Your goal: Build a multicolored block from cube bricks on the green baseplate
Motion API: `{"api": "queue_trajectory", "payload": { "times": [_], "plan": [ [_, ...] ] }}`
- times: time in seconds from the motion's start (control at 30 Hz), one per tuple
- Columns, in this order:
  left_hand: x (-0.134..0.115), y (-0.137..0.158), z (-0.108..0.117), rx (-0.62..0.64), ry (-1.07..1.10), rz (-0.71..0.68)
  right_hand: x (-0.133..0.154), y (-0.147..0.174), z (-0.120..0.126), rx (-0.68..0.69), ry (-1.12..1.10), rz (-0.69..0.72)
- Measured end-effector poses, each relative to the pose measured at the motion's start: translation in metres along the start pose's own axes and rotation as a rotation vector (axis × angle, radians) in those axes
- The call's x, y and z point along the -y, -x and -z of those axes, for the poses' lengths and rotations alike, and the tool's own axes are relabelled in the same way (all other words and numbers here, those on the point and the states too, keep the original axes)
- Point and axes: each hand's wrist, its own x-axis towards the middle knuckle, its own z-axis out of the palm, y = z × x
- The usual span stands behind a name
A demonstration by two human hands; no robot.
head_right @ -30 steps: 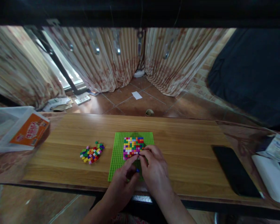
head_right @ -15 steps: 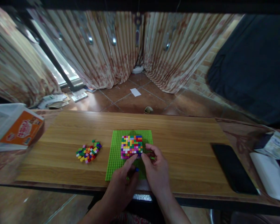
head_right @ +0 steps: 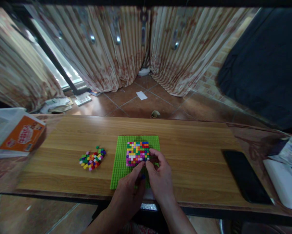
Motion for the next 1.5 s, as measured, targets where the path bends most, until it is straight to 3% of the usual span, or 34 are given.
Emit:
{"api": "queue_trajectory", "payload": {
  "times": [0.27, 0.43, 0.53, 0.63, 0.77, 0.97, 1.33, 1.5],
  "plan": [
    [0.0, -0.002, 0.003, -0.013, 0.018, -0.021, -0.005, 0.0, -0.002, 0.013, -0.011, 0.056],
    [-0.002, 0.003, 0.009, -0.059, 0.123, 0.062, -0.006, 0.001, 0.004, -0.011, -0.041, 0.078],
    [-0.001, 0.008, 0.01, -0.109, 0.304, 0.185, -0.005, 0.006, 0.013, -0.083, -0.051, 0.074],
    [-0.004, 0.012, 0.01, -0.16, 0.629, 0.355, -0.003, 0.018, 0.021, -0.109, -0.061, 0.036],
    [-0.014, 0.014, 0.015, -0.183, 0.878, 0.478, 0.002, 0.043, 0.021, 0.034, -0.008, 0.016],
    [-0.024, 0.019, 0.02, -0.162, 0.997, 0.454, 0.008, 0.068, 0.015, 0.222, 0.05, 0.055],
    [-0.018, 0.029, 0.018, -0.138, 0.889, 0.412, 0.008, 0.072, 0.02, 0.257, 0.039, 0.125],
    [-0.01, 0.028, 0.014, -0.163, 0.684, 0.308, 0.001, 0.061, 0.025, 0.185, 0.219, 0.296]
  ]
}}
